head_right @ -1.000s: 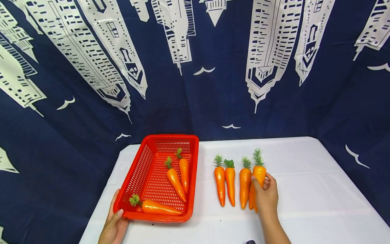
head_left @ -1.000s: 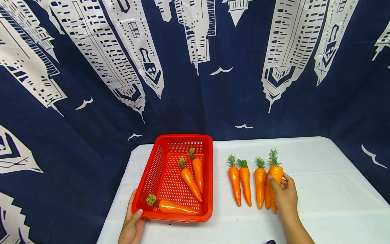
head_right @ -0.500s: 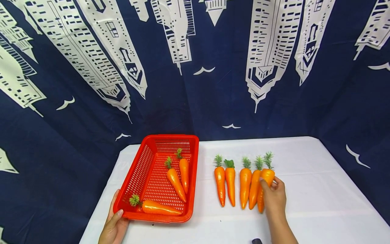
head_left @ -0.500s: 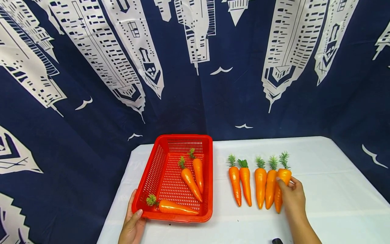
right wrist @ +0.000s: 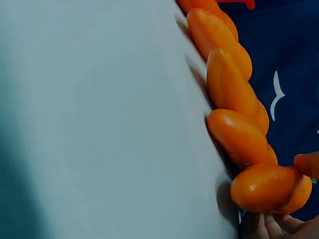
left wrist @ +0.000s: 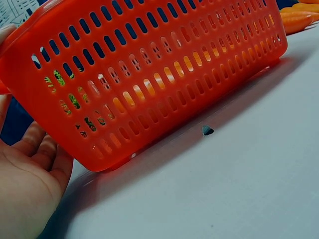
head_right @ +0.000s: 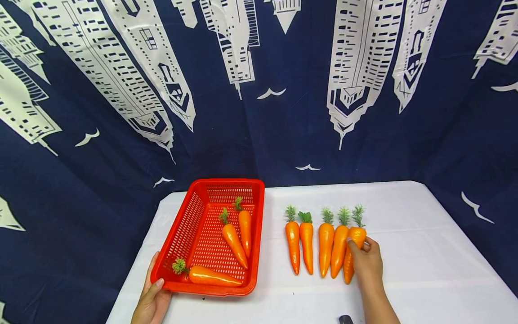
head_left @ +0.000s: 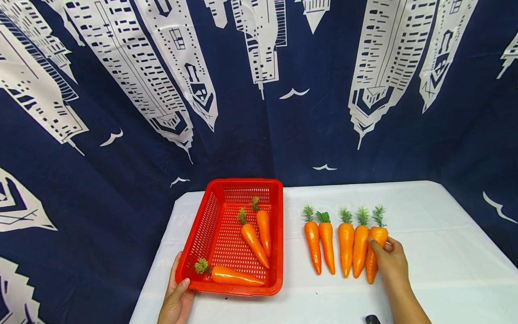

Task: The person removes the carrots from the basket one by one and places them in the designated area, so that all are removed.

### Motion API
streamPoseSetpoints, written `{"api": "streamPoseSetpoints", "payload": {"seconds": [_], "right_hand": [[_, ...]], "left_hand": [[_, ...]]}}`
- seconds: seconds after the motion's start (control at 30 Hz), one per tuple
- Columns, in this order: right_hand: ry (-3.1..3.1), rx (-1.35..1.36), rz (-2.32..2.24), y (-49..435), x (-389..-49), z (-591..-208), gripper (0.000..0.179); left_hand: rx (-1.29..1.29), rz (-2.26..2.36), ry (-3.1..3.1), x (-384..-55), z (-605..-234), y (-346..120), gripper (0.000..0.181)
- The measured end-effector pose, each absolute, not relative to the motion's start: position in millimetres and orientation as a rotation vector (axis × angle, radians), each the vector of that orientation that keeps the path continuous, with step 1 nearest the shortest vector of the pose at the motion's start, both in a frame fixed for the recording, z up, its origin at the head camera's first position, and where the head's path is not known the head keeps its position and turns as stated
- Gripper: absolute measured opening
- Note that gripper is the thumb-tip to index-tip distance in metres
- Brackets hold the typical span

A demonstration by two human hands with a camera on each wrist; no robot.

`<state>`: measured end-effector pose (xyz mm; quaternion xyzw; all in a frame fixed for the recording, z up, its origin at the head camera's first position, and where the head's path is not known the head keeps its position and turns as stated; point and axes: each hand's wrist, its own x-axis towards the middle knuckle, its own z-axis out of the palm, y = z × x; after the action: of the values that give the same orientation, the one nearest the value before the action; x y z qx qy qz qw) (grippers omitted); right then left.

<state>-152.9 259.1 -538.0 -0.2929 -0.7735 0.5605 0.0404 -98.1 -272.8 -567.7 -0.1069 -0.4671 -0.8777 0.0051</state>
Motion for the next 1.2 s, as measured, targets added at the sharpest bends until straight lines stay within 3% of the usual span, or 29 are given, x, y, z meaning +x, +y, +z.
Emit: {"api": "streamPoseSetpoints", "payload": {"seconds": [1.2], "right_hand": [[-2.530, -0.773, 1.702, 265.2, -154.8, -543.2, 0.079]], "left_hand": [[-0.314, -2.769, -1.419, -98.1, -566.6, -272.0, 0.078]]}}
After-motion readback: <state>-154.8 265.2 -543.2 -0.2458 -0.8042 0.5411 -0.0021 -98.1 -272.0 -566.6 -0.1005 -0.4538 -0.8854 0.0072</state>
